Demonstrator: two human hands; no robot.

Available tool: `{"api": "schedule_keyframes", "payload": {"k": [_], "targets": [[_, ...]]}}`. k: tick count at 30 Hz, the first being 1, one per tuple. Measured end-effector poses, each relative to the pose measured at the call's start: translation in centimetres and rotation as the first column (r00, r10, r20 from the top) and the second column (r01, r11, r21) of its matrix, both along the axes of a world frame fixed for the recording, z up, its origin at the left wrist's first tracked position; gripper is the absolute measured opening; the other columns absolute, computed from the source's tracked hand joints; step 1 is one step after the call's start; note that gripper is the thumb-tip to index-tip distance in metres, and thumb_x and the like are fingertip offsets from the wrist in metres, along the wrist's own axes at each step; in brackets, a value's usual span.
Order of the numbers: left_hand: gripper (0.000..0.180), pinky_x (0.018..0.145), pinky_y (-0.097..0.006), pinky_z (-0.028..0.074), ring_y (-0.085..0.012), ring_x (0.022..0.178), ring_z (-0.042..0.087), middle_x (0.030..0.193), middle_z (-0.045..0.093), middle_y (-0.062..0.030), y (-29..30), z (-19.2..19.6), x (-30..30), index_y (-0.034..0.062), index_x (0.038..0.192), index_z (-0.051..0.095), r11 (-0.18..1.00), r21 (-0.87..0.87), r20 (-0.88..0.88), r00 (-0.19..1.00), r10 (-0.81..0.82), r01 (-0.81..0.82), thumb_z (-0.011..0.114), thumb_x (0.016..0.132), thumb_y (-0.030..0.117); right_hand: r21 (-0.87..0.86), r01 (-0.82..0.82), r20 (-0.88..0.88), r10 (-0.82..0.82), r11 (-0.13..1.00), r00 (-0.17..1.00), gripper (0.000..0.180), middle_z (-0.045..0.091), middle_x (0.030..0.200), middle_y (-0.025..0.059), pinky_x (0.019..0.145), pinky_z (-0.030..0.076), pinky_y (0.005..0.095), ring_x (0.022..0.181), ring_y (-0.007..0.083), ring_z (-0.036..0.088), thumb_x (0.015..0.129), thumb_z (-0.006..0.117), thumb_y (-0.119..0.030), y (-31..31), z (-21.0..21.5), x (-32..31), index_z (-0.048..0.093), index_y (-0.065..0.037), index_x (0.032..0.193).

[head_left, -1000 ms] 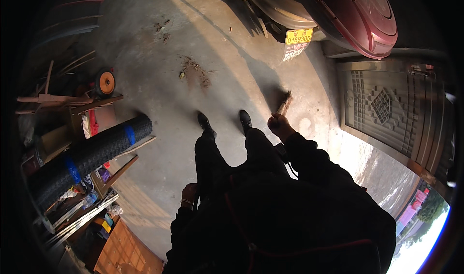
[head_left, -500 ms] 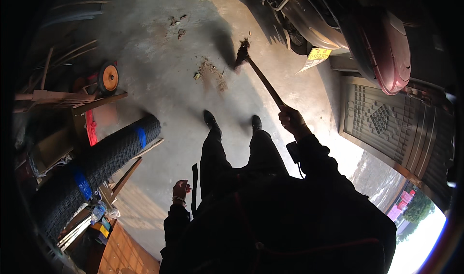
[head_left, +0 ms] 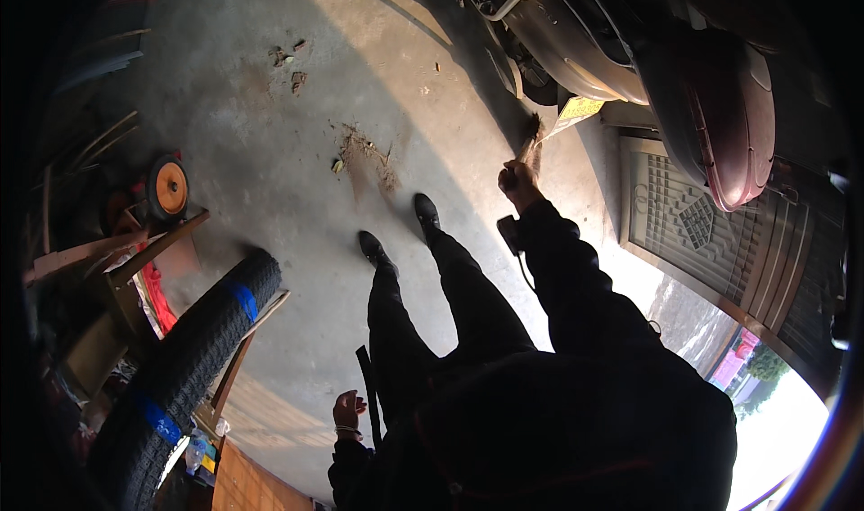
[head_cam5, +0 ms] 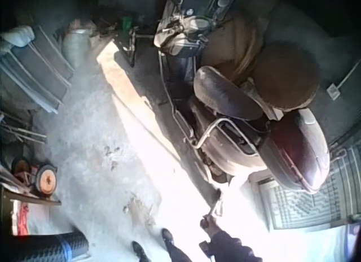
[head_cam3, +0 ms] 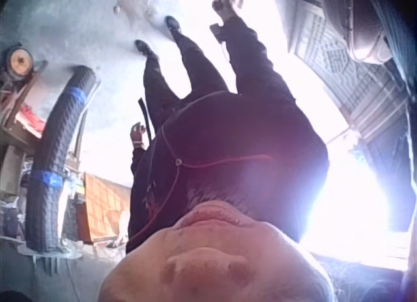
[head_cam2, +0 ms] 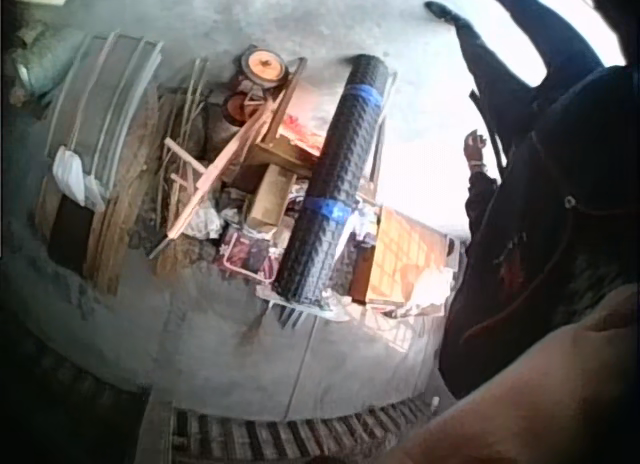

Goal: The person sweeps debris on a concrete floor using a broom and collects it into a dustpan. They then walk through a courtyard and into a kitchen, where they plug in a rice cooker.

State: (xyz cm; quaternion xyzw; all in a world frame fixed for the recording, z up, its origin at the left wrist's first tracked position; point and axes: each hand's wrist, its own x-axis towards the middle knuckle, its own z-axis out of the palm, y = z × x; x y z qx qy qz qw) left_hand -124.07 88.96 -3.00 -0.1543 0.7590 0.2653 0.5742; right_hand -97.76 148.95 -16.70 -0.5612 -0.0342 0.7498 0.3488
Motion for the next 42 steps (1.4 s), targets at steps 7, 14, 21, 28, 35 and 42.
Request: {"api": "schedule_keyframes", "payload": {"k": [7, 14, 21, 28, 35, 42], "targets": [[0.033, 0.053, -0.028, 0.049, -0.0178, 0.06, 0.059, 0.072, 0.059, -0.0097, 2.5, 1.3, 5.9, -0.0002, 0.095, 0.054, 0.996, -0.05, 0.075, 0.994, 0.079, -0.075, 0.054, 0.079, 0.029, -0.122, -0.064, 0.45, 0.113, 0.99, 0.886, 0.013, 0.043, 0.054, 0.0098, 0.033, 0.041, 0.0357, 0.04, 0.0238, 0.048, 0.073, 0.047, 0.001, 0.8, -1.5, -13.3, 0.038, -0.002, 0.082], [0.033, 0.058, -0.03, 0.05, -0.0203, 0.066, 0.06, 0.076, 0.059, -0.0116, 6.7, 0.8, 6.7, -0.0015, 0.098, 0.052, 0.999, 0.031, 0.078, 0.997, 0.014, -0.017, 0.05, 0.081, 0.027, -0.109, -0.488, 0.326, 0.495, 0.866, 0.805, 0.054, 0.042, 0.057, 0.0088, 0.027, 0.037, 0.0337, 0.039, 0.0229, 0.049, 0.074, 0.047, 0.0, -6.0, 5.7, -23.7, 0.02, -0.011, 0.119], [0.032, 0.055, -0.027, 0.049, -0.0176, 0.06, 0.058, 0.073, 0.059, -0.0123, 9.2, 2.2, 5.5, -0.0042, 0.097, 0.052, 0.995, 0.038, 0.037, 0.995, 0.09, -0.091, 0.052, 0.079, 0.022, 0.046, -0.593, -0.163, 0.592, 0.804, 0.79, 0.018, 0.041, 0.054, 0.0016, 0.033, 0.035, 0.0269, 0.039, 0.0128, 0.042, 0.074, 0.051, -0.002, -0.5, 11.6, -27.5, 0.036, -0.01, 0.083], [0.032, 0.051, -0.028, 0.049, -0.0183, 0.058, 0.058, 0.072, 0.058, -0.0126, 8.0, 1.6, 2.0, -0.004, 0.095, 0.052, 0.99, 0.097, 0.046, 0.994, 0.099, -0.103, 0.052, 0.08, 0.024, -0.04, -0.722, 0.175, 0.716, 0.691, 0.676, 0.063, 0.043, 0.052, 0.002, 0.029, 0.033, 0.0267, 0.033, 0.0115, 0.039, 0.075, 0.054, -0.005, -5.2, 17.2, -12.1, 0.025, -0.016, 0.13], [0.03, 0.054, -0.027, 0.049, -0.0181, 0.059, 0.059, 0.074, 0.059, -0.0112, 4.4, 0.1, -0.7, -0.0013, 0.097, 0.052, 0.963, 0.246, 0.014, 0.994, 0.111, -0.111, 0.051, 0.08, 0.023, -0.28, -0.331, -0.015, 0.34, 0.901, 0.94, 0.017, 0.033, 0.046, 0.0018, 0.029, 0.028, 0.0273, 0.03, 0.012, 0.031, 0.076, 0.047, -0.003, -8.9, 10.0, -0.6, 0.034, -0.01, 0.084], [0.026, 0.051, -0.027, 0.048, -0.0158, 0.055, 0.057, 0.067, 0.06, -0.0088, 0.7, 0.5, 0.0, 0.0029, 0.091, 0.058, 0.837, 0.285, -0.434, 0.842, -0.322, 0.467, 0.051, 0.079, 0.025, -0.319, -0.29, -0.065, 0.284, 0.902, 0.956, 0.019, 0.026, 0.045, 0.0024, 0.029, 0.023, 0.0304, 0.032, 0.0163, 0.03, 0.074, 0.041, 0.0, -11.6, 6.5, -18.1, 0.028, -0.008, 0.065]]}}
